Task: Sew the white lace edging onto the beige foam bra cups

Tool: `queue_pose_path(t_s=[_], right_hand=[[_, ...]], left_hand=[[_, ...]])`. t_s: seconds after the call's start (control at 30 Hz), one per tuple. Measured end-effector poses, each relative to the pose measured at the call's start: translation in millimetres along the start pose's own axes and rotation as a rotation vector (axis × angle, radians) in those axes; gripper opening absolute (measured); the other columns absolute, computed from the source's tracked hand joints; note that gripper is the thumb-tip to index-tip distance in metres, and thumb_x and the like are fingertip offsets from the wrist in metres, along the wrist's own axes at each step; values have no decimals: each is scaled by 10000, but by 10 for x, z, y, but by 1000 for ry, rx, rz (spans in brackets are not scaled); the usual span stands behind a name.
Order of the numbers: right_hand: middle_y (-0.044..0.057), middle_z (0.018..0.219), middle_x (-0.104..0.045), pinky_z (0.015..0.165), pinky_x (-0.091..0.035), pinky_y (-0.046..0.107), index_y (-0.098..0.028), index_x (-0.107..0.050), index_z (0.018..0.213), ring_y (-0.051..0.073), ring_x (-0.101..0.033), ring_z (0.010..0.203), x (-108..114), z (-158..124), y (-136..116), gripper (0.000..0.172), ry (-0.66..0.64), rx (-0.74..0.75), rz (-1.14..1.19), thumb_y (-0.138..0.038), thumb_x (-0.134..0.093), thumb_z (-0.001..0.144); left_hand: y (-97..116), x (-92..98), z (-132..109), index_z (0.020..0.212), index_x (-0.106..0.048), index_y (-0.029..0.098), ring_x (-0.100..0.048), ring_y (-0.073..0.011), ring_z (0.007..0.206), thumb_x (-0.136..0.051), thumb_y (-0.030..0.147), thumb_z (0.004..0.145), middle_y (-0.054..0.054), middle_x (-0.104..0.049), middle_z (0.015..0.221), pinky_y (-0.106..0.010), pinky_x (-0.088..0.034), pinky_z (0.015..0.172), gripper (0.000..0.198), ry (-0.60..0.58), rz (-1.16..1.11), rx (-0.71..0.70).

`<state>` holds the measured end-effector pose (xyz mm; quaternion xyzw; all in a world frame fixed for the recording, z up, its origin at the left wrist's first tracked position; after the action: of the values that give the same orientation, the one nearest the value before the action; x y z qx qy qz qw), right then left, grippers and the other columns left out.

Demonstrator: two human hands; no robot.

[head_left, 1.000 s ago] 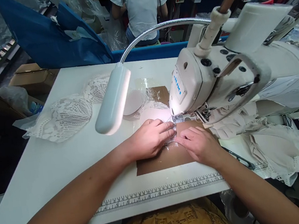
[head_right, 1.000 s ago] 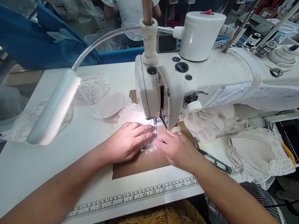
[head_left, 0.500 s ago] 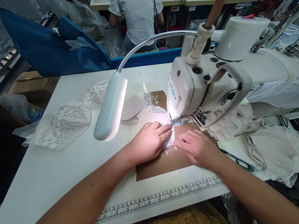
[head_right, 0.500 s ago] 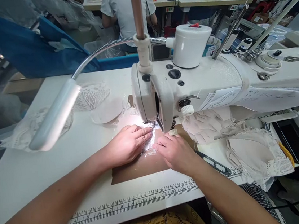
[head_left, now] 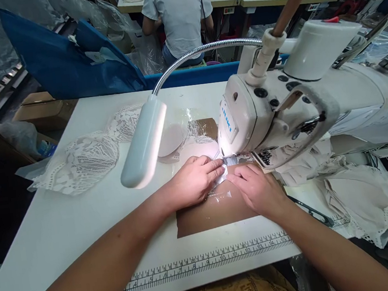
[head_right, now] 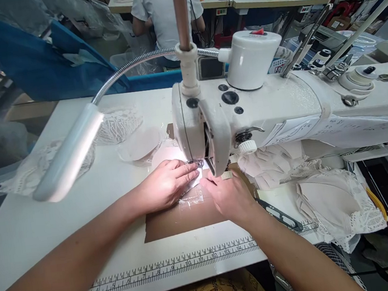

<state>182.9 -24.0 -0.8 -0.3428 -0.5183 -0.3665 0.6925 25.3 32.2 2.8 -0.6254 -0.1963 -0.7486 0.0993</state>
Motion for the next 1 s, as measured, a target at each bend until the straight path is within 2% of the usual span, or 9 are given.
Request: queue_pose_path(t_s=[0.17, 0.37, 0.6, 0.77, 0.9, 1.0], right_hand=[[72, 898, -641, 585, -277, 316, -228, -639, 1148, 212, -499, 805, -40, 29, 30, 421, -33, -79, -55, -39, -496, 800], [93, 943, -643, 573, -294, 304, -247, -620, 1231, 207, -520, 771, -100, 44, 77, 461, -75, -138, -57, -64, -508, 823], [62, 907, -661, 560, -309, 284, -263, -632, 1232, 185, -540, 773, -59, 19, 90, 499, -14, -134, 25, -43, -490, 807], [53, 913, -672, 555, -309, 286, -260, -651, 1209, 187, -553, 787, -40, 9, 97, 489, -1, -152, 66, -55, -482, 799], [53, 878, -676, 564, -336, 288, -237, -660, 1187, 180, -566, 738, -29, -8, 103, 460, 17, -124, 85, -67, -454, 813], [57, 886, -688, 600, -378, 281, -214, -656, 1191, 178, -572, 730, -9, -35, 130, 442, 58, -105, 89, -73, -448, 828]], left_hand=[[-31, 21, -15, 1287, -565, 167, -521, -257, 1042, -473, 130, 898, -110, -555, 1351, -390, -405, 850, 401, 5, -12, -21], [-99, 19, 20, 1254, -593, 191, -519, -256, 1018, -455, 135, 913, -109, -592, 1293, -366, -387, 778, 372, 33, 19, 28], [-130, 10, 36, 1253, -589, 188, -507, -276, 996, -463, 168, 905, -138, -599, 1247, -353, -352, 703, 371, 24, 71, 100], [-122, 12, 45, 1276, -565, 172, -497, -299, 1038, -458, 182, 899, -142, -578, 1284, -392, -358, 752, 392, 6, 107, 97], [-72, 71, 42, 1273, -559, 146, -466, -324, 1133, -411, 227, 940, -148, -556, 1310, -427, -376, 821, 373, 4, 138, 102], [-9, 158, 2, 1283, -548, 125, -500, -321, 1081, -410, 322, 961, -159, -572, 1274, -406, -418, 777, 402, -59, 129, 178]])
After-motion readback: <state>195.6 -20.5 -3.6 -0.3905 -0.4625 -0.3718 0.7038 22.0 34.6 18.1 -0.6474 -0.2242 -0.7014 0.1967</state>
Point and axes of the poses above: each hand's wrist, its own z-axis towards the middle knuckle, its own x-axis out of the back of the hand, y = z × x, the point moved 4 cm from there along z, towards the middle knuckle
